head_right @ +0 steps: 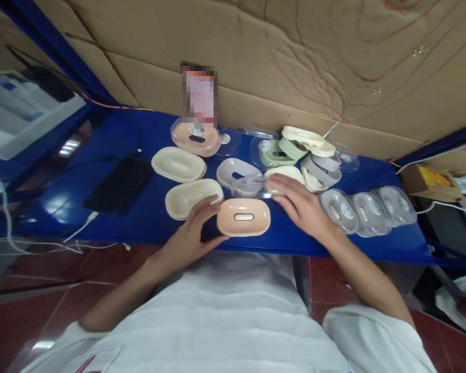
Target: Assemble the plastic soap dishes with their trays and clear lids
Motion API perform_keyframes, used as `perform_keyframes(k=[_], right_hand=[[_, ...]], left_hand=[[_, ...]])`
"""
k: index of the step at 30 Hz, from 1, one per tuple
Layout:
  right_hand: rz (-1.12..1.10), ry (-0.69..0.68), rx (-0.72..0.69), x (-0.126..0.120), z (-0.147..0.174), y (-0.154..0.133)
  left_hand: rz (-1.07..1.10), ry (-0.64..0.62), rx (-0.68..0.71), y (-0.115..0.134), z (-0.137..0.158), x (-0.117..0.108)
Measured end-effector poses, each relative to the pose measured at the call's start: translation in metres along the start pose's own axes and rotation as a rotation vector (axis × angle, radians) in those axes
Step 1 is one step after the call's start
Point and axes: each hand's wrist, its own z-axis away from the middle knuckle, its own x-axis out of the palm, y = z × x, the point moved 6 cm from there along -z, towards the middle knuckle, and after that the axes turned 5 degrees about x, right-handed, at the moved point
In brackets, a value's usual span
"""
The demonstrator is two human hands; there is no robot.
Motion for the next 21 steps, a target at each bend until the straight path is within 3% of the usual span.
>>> perform_keyframes(k=[3,6,11,21], right_hand=[[-0.052,0.02,-0.071,0.016,0.036,-0.02],[-0.07,-0.048,-0.071,0.041,0.054,-0.026],[-0.02,-0.031,0.029,0.058,0.048,-0.022],[-0.129,-0.193,-0.152,0.064,0.045,-0.02]], left_hand=[[0.025,-0.004,-0.042,-0.004,0.001,0.002],[0.008,-0.041,-0.007,-0.003,0.0,0.004],[-0.03,-0.027,0.081,0.003,-0.002,0.0],[-0.037,-0.034,0.077,0.002,0.001,0.002]])
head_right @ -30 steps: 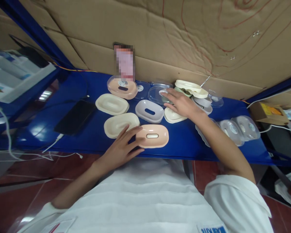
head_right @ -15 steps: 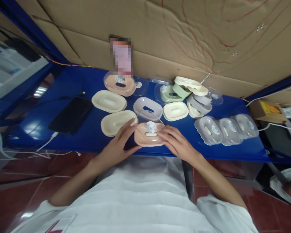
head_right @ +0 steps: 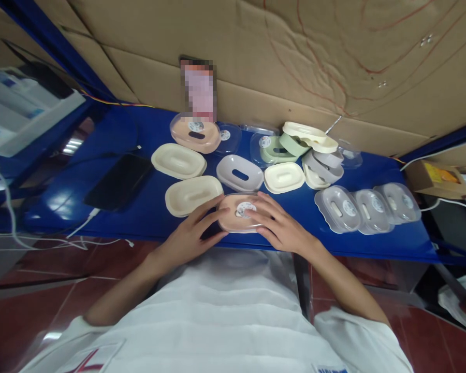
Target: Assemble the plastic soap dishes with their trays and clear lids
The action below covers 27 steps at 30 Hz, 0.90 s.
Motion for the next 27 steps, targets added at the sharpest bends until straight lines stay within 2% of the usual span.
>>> perform_keyframes(k=[4,9,15,23,27], right_hand=[[0.048,-0.008,0.015,0.0,0.004,0.005],[0.213,0.006,-0.011,-0.001,0.011,0.001],[0.34,0.047,-0.004,0.0,0.015,-0.004],[0.348,0.064,0.032,0.006,0.019,-0.006],[0.278,0.084,0.045,0.009,0.022,-0.009]], left_hand=[[-0.018,-0.018,0.007,0.002,-0.002,-0.001],[-0.002,-0.06,0.001,0.004,-0.005,-0.001],[0.044,-0.041,-0.01,0.002,-0.006,0.0],[0.004,0.009,0.014,0.001,-0.002,0.003],[-0.002,-0.039,0.016,0.004,-0.003,0.001]])
